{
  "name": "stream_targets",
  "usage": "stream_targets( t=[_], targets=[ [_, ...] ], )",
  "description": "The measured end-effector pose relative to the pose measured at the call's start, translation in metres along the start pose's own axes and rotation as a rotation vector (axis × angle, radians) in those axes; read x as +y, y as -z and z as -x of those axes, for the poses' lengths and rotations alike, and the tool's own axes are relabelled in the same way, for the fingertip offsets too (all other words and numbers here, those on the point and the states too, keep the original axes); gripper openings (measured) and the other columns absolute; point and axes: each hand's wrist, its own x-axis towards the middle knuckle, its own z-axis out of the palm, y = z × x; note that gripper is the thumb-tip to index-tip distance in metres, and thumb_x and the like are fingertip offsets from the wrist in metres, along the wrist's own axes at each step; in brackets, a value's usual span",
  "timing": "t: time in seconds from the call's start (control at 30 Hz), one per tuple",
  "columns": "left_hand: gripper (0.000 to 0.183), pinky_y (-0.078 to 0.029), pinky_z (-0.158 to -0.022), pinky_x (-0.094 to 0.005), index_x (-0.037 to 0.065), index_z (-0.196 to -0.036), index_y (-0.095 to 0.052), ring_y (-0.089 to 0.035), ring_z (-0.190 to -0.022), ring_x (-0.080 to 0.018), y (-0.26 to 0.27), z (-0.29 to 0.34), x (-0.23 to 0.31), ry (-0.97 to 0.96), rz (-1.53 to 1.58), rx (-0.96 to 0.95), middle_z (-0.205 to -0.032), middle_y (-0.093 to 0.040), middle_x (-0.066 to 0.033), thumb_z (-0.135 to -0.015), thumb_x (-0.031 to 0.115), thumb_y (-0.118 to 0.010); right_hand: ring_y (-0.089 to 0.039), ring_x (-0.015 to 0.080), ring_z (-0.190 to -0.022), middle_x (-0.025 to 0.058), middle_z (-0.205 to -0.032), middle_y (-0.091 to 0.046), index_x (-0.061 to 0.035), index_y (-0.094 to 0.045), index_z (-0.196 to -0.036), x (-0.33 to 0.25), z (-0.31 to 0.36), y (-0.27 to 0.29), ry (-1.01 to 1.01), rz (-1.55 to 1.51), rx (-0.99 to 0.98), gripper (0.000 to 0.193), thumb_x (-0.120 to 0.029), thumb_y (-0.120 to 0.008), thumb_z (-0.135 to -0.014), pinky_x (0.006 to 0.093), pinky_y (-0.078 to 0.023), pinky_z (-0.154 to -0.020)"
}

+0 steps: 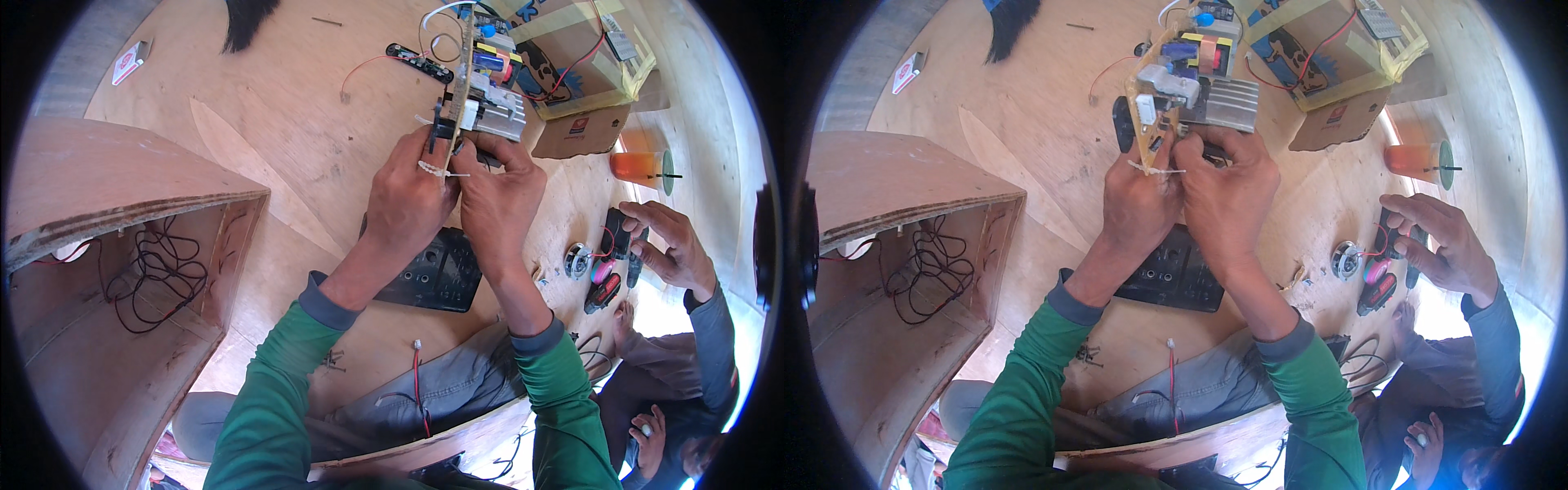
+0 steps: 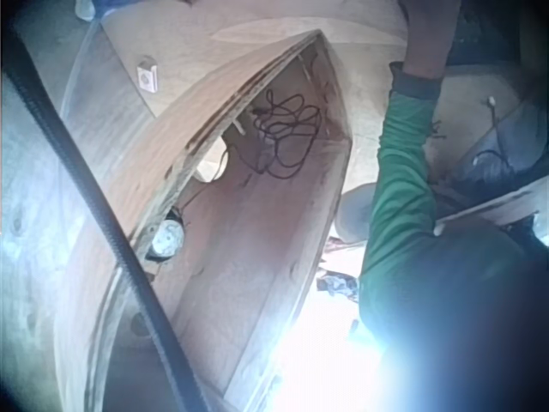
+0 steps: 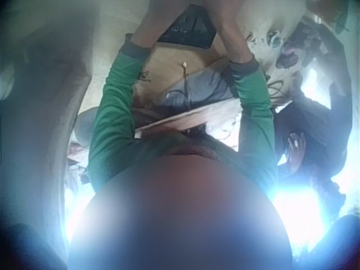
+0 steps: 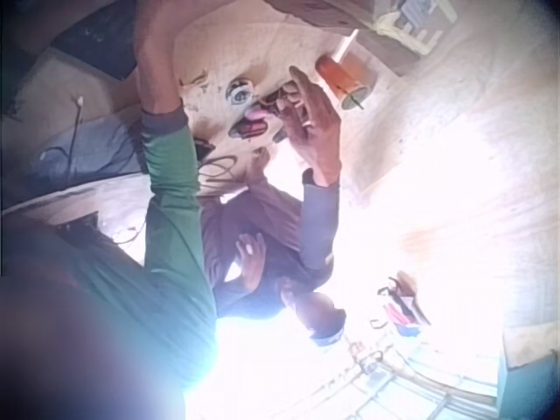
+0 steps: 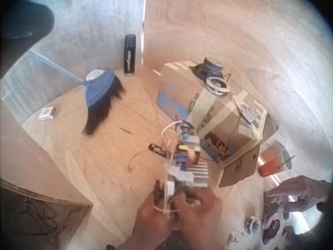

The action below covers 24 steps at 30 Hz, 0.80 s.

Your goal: The person works on a circuit board, connecting wires and adjusting components. They then pick up a black plastic casing, inspect it, and place it back down.

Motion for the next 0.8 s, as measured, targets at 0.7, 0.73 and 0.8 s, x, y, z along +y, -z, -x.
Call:
stream_targets(
  t=[0.7,0.73,0.8],
  targets=[
    [0.046,-0.065,-0.086,-0.0460,-0.004,-0.132,-0.067,-0.074,-0.108,-0.0385,-0.003,-0.003,0.006,0.064,0.024,0.004,-0.123,-0.070,-0.0214,-0.089,0.004,-0.082,-0.078,0.0264,-0.103,0.0175,-0.112,-0.079,0.0008,-0.084,-0.110,0.013,-0.015,0.025,0.184,0.060,-0.182,0.017,-0.002,-0.079,-0.095,0.0361,-0.058,-0.093],
    [0.046,-0.065,-0.085,-0.0459,-0.004,-0.132,-0.067,-0.074,-0.107,-0.0383,-0.003,-0.003,0.006,0.053,0.020,0.013,-0.122,-0.070,-0.0212,-0.089,0.003,-0.081,-0.078,0.0266,-0.102,0.0173,-0.111,-0.079,0.0006,-0.084,-0.110,0.013,-0.014,0.024,0.195,0.046,-0.175,0.016,-0.002,-0.080,-0.095,0.0363,-0.059,-0.093],
    [0.046,-0.064,-0.084,-0.0457,-0.005,-0.133,-0.066,-0.074,-0.105,-0.0379,-0.004,-0.004,0.005,0.033,0.020,0.045,-0.121,-0.070,-0.0208,-0.090,0.002,-0.080,-0.078,0.0269,-0.099,0.0168,-0.109,-0.080,0.0003,-0.084,-0.110,0.012,-0.013,0.023,0.178,0.043,-0.163,0.016,-0.002,-0.080,-0.094,0.0368,-0.059,-0.091]
  ],
)
